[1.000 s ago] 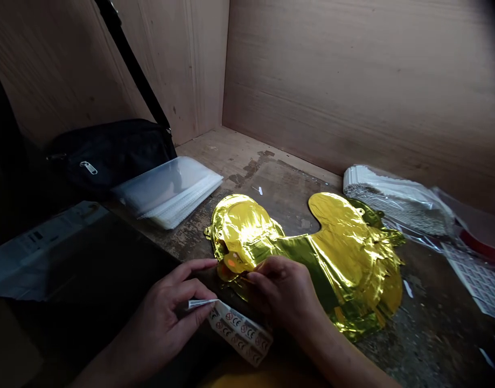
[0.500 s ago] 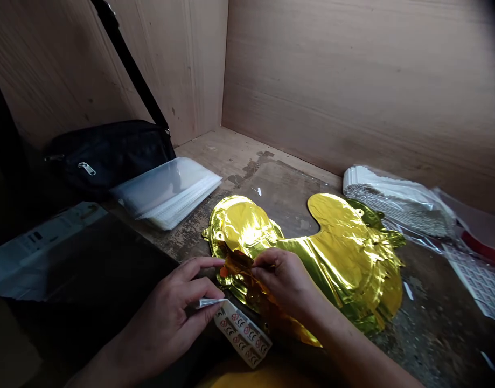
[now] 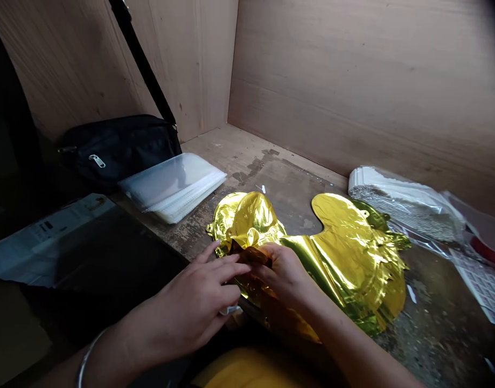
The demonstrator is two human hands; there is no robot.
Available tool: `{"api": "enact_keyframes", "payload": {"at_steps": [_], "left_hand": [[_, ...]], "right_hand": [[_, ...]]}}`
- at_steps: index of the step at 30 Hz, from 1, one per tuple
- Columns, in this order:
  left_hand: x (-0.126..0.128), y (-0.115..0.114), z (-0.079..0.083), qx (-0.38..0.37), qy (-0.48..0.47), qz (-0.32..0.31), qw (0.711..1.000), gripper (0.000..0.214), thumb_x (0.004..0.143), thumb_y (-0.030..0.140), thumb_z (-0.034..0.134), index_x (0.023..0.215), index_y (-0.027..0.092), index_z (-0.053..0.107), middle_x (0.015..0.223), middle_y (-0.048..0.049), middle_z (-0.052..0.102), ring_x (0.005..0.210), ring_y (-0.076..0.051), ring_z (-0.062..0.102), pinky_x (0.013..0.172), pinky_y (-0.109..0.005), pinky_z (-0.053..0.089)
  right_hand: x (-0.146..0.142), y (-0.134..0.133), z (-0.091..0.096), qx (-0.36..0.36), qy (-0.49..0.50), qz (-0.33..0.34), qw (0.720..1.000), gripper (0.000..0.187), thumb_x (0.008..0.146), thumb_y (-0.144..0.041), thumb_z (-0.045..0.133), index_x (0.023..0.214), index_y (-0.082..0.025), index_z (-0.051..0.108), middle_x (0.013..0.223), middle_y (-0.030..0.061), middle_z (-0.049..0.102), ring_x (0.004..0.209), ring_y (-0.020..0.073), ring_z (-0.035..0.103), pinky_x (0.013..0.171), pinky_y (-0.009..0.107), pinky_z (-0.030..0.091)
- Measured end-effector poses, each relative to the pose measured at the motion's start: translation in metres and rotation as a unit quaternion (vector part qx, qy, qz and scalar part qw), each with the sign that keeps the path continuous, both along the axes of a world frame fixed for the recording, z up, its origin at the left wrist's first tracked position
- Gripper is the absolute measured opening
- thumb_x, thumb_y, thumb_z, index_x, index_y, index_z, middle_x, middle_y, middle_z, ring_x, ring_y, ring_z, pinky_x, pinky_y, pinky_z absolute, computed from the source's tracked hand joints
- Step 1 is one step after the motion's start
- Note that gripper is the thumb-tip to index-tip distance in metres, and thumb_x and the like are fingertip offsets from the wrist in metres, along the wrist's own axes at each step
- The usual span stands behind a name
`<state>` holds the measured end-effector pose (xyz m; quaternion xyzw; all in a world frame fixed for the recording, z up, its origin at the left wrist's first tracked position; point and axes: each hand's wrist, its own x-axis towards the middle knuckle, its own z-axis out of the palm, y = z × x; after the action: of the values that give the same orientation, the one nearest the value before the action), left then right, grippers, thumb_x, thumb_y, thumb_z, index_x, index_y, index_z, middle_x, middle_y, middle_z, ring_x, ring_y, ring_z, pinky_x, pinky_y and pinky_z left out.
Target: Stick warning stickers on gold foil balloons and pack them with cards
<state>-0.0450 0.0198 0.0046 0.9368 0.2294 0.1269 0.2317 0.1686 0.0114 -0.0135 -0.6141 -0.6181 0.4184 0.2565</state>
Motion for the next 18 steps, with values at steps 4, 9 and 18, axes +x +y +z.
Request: {"api": "enact_keyframes", "payload": {"at_steps": [4, 9, 18], "left_hand": [[-0.003, 0.009, -0.006, 0.000, 0.005, 0.014, 1.000, 0.011, 0.082, 0.013, 0.058, 0.082, 0.023, 0.063, 0.127, -0.0053, 0.063, 0.122, -0.020, 0.055, 0.116, -0.050, 0.020], [-0.006, 0.012, -0.008, 0.001, 0.015, 0.004, 1.000, 0.013, 0.083, 0.012, 0.055, 0.079, 0.023, 0.062, 0.143, -0.0053, 0.050, 0.126, -0.022, 0.050, 0.111, -0.048, 0.026], [0.006, 0.013, -0.004, -0.002, 0.043, 0.043, 0.998, 0.011, 0.079, 0.020, 0.066, 0.068, 0.022, 0.062, 0.100, -0.0031, 0.066, 0.100, -0.024, 0.055, 0.095, -0.043, 0.038]], "right_hand": [[0.010, 0.008, 0.008, -0.053, 0.102, 0.020, 0.993, 0.010, 0.078, -0.025, 0.058, 0.072, -0.018, 0.063, 0.067, -0.0030, 0.060, 0.065, 0.0142, 0.056, 0.064, 0.024, 0.044], [0.022, 0.012, 0.022, -0.019, 0.046, -0.091, 0.995, 0.019, 0.080, -0.034, 0.057, 0.068, -0.019, 0.054, 0.061, -0.0032, 0.054, 0.060, 0.0141, 0.052, 0.059, 0.025, 0.041], [-0.004, -0.033, 0.010, 0.158, -0.298, 0.008, 0.942, 0.017, 0.081, -0.010, 0.050, 0.072, -0.017, 0.062, 0.082, 0.0092, 0.067, 0.078, 0.0222, 0.057, 0.071, 0.033, 0.043]]}}
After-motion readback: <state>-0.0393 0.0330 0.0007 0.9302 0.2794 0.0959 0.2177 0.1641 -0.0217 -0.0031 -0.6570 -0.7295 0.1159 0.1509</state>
